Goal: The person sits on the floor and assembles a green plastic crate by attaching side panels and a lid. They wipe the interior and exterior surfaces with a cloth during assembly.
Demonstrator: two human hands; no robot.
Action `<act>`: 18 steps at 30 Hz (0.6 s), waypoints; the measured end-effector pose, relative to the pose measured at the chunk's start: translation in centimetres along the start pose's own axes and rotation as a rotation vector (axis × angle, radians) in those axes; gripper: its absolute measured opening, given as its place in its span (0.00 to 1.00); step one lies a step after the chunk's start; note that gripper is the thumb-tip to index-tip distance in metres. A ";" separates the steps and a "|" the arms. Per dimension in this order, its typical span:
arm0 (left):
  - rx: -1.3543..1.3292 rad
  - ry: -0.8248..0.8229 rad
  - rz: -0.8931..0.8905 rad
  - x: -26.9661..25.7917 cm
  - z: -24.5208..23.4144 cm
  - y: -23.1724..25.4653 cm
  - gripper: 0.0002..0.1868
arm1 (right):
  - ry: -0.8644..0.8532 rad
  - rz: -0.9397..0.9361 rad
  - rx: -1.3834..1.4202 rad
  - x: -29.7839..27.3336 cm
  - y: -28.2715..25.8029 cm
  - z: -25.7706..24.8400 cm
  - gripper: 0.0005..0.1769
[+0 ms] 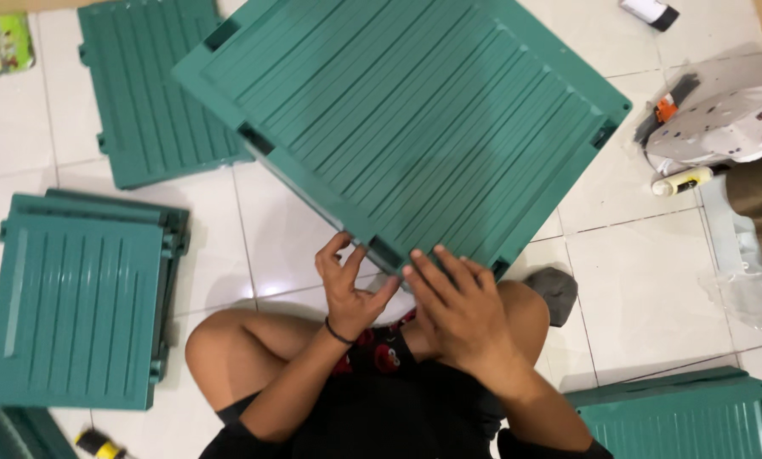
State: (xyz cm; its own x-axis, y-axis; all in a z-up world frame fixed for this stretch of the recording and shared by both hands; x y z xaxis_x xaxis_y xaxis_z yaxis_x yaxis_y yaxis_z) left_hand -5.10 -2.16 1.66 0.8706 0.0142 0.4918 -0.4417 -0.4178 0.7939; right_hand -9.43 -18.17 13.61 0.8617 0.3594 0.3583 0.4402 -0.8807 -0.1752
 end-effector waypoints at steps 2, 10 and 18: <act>-0.055 0.022 -0.039 -0.1 0.3 -0.2 0.33 | 0.037 0.024 0.014 -0.2 -0.2 0.1 0.27; 0.001 0.132 0.062 -0.4 0.9 -0.8 0.33 | 0.043 0.112 0.059 -0.5 -0.5 0.5 0.28; -0.150 0.074 -0.009 -0.9 0.9 -1.6 0.32 | 0.023 0.115 0.102 -1.2 -0.3 0.8 0.28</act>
State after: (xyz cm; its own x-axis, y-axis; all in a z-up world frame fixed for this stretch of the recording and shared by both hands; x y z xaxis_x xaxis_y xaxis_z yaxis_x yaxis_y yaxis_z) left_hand -5.00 -2.30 -0.33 0.8585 0.0864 0.5055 -0.4666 -0.2773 0.8399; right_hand -10.37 -18.08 12.53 0.9022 0.2500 0.3516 0.3635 -0.8793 -0.3077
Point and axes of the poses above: each hand's wrist, its own x-axis towards the middle knuckle, its own z-axis out of the palm, y = z × x, the point moved 4 cm from there along x, towards the middle knuckle, and after that the axes turned 2 degrees about y, right-handed, at the moved point
